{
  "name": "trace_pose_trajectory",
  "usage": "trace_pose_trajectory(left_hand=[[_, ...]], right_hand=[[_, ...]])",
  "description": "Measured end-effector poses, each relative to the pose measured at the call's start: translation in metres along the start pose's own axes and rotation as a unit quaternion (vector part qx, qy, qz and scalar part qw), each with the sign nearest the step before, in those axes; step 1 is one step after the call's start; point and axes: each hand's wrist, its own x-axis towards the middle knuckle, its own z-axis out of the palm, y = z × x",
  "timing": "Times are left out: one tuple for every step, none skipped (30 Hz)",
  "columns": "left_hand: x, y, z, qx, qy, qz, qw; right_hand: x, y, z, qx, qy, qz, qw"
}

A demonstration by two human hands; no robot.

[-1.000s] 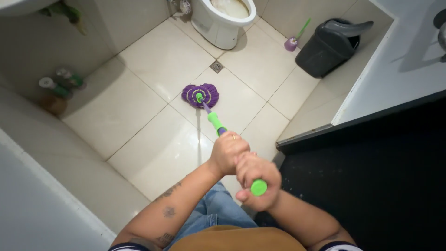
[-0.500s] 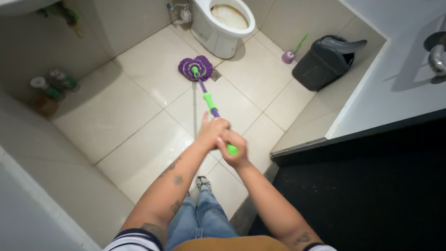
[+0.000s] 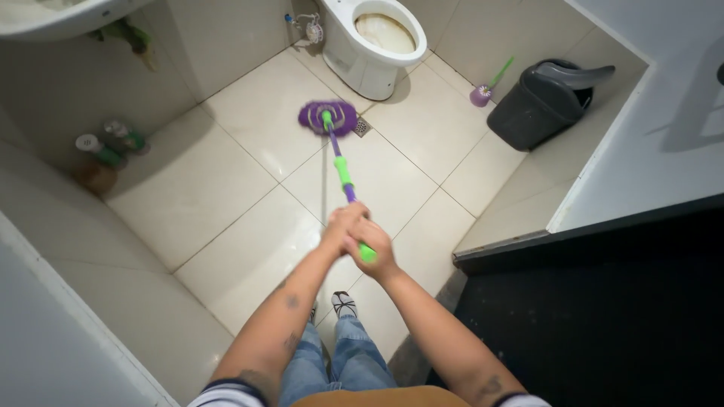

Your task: The recorder is mopping the tiled floor of a bathroom using a purple spin mop.

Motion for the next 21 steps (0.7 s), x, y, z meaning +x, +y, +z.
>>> trace_pose_trajectory(left_hand=[[0.000,-0.014,-0.004,-0.001,-0.003,0.002,1.000],[0.000,-0.029,-0.009,0.010,-0.007,0.013,1.000],[-0.001,-0.043,-0.014,0.021,-0.010,0.023,0.999],[-0.003,-0.034,-0.022,0.020,-0.011,0.024,0.999],[-0.008,-0.025,-0.030,0.060,-0.046,0.025,0.997],[-0.014,-0.016,-0.039,0.100,-0.082,0.025,0.991],[-0.022,0.008,-0.051,0.102,-0.081,0.026,0.991],[-0.031,0.033,-0.063,0.102,-0.075,0.072,0.989],[-0.038,0.058,-0.075,0.101,-0.070,0.119,0.985],[-0.041,0.083,-0.084,0.104,-0.070,0.122,0.985],[-0.051,0.109,-0.088,0.004,-0.050,0.176,0.983],[-0.060,0.135,-0.092,-0.097,-0.028,0.227,0.969],[-0.069,0.142,-0.080,-0.098,-0.027,0.224,0.969],[-0.077,0.149,-0.068,-0.114,0.007,0.242,0.963],[-0.079,0.153,-0.060,-0.126,0.041,0.266,0.955],[-0.070,0.137,-0.056,-0.123,0.041,0.268,0.955],[-0.067,0.125,-0.047,-0.108,0.056,0.283,0.952],[-0.063,0.112,-0.038,-0.093,0.070,0.297,0.948],[-0.057,0.095,-0.031,-0.095,0.071,0.296,0.948],[-0.050,0.079,-0.024,-0.054,0.064,0.259,0.962],[-0.037,0.061,-0.020,-0.007,0.057,0.225,0.973]], right_hand=[[0.000,0.001,0.008,-0.002,0.002,0.001,1.000],[0.001,0.001,0.015,-0.006,-0.019,0.014,1.000],[0.001,0.001,0.023,-0.008,-0.042,0.025,0.999],[0.001,-0.007,0.020,-0.010,-0.042,0.026,0.999],[-0.001,-0.016,0.018,-0.025,-0.052,0.022,0.998],[-0.003,-0.025,0.015,-0.039,-0.062,0.018,0.997],[0.001,-0.045,0.005,-0.038,-0.061,0.017,0.997],[0.005,-0.064,-0.006,-0.039,-0.065,0.007,0.997],[0.010,-0.083,-0.017,-0.041,-0.067,-0.005,0.997],[0.023,-0.107,-0.034,-0.041,-0.063,-0.007,0.997],[0.030,-0.132,-0.053,0.004,-0.057,-0.030,0.998],[0.038,-0.157,-0.071,0.050,-0.051,-0.053,0.996],[0.039,-0.170,-0.082,0.052,-0.053,-0.051,0.996],[0.040,-0.183,-0.092,0.087,-0.044,-0.082,0.992],[0.046,-0.192,-0.100,0.122,-0.031,-0.119,0.985],[0.039,-0.176,-0.091,0.123,-0.029,-0.122,0.985],[0.028,-0.162,-0.086,0.146,-0.036,-0.130,0.980],[0.018,-0.147,-0.081,0.170,-0.044,-0.138,0.975],[0.008,-0.124,-0.067,0.168,-0.046,-0.137,0.975],[-0.002,-0.100,-0.054,0.127,-0.016,-0.117,0.985],[-0.006,-0.075,-0.039,0.085,0.018,-0.103,0.991]])
